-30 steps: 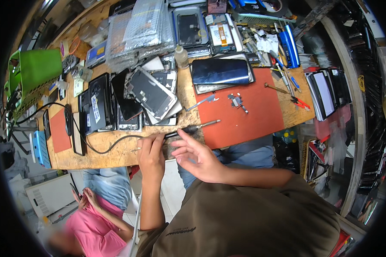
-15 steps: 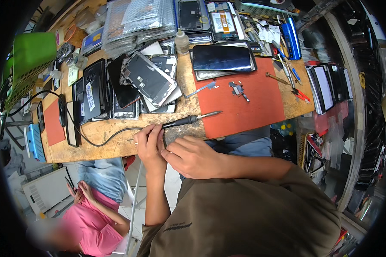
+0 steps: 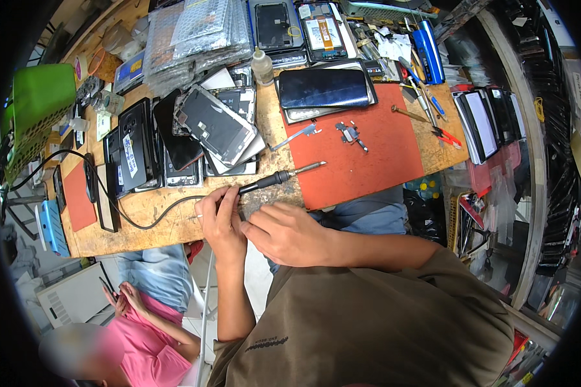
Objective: The person uses a soldering iron and tweezers to work on small electronic components on a cluttered workbench. They repeatedly heat and adjust the components while a woman sits nearby using a phone.
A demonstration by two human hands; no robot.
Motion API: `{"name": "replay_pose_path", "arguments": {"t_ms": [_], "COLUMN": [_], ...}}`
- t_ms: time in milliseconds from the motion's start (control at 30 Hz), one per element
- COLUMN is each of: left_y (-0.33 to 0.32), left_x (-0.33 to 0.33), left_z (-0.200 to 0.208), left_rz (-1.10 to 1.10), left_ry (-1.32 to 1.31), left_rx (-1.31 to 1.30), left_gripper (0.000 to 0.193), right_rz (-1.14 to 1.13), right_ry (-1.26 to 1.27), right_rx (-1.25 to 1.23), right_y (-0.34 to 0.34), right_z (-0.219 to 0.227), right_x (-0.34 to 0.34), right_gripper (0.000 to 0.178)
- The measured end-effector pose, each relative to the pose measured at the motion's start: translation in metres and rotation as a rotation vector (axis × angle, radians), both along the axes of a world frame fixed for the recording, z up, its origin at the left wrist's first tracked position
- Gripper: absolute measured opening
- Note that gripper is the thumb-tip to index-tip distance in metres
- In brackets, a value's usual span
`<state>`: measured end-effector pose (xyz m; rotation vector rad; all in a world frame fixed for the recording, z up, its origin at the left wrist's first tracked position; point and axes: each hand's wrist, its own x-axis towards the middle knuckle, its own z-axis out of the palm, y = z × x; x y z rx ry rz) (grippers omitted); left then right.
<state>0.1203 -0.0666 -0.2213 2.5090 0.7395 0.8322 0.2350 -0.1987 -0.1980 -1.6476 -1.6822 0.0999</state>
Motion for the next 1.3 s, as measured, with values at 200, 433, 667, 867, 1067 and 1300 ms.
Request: {"name": "replay_pose_path", "arguments": {"t_ms": [200,433,667,867,1067,1300], "left_y": [0.003,0.006,0.010,0.016,0.018,0.020], "left_x": [0.001,0.002,0.022,0.031,0.029,0.019], "left_z": [0.002,0.007,0.020,0.024,0.025,0.033], "left_rz": [-0.018,-0.043,-0.073,-0.050,-0.084,-0.083], "left_ry": [-0.005,-0.014,0.061,0.170,0.158,0.129], "left_rx": [0.008,-0.030,0.071,0.215,0.296,0.304], "left_gripper": [0.027,0.022,0.024,0.020,0.027,0.032], "right_rz": [-0.230,-0.305,-0.334,-0.352,-0.378,-0.375], "right_ry": [-0.119,-0.168,-0.284,-0.303,-0.253,-0.158], "right_rx": [0.028,0.009,-0.007,-0.022,-0.003,-0.014], "right_y": [0.016,0.023,0.023,0.019,0.018,0.017], "right_z": [-0.002,-0.010,-0.008,-0.008,-0.010,-0.011], "right_x": [0.017,0.022,0.025,0.026,0.028,0.035], "right_gripper": [0.030,0.028,0.023,0.021,0.021,0.011]}}
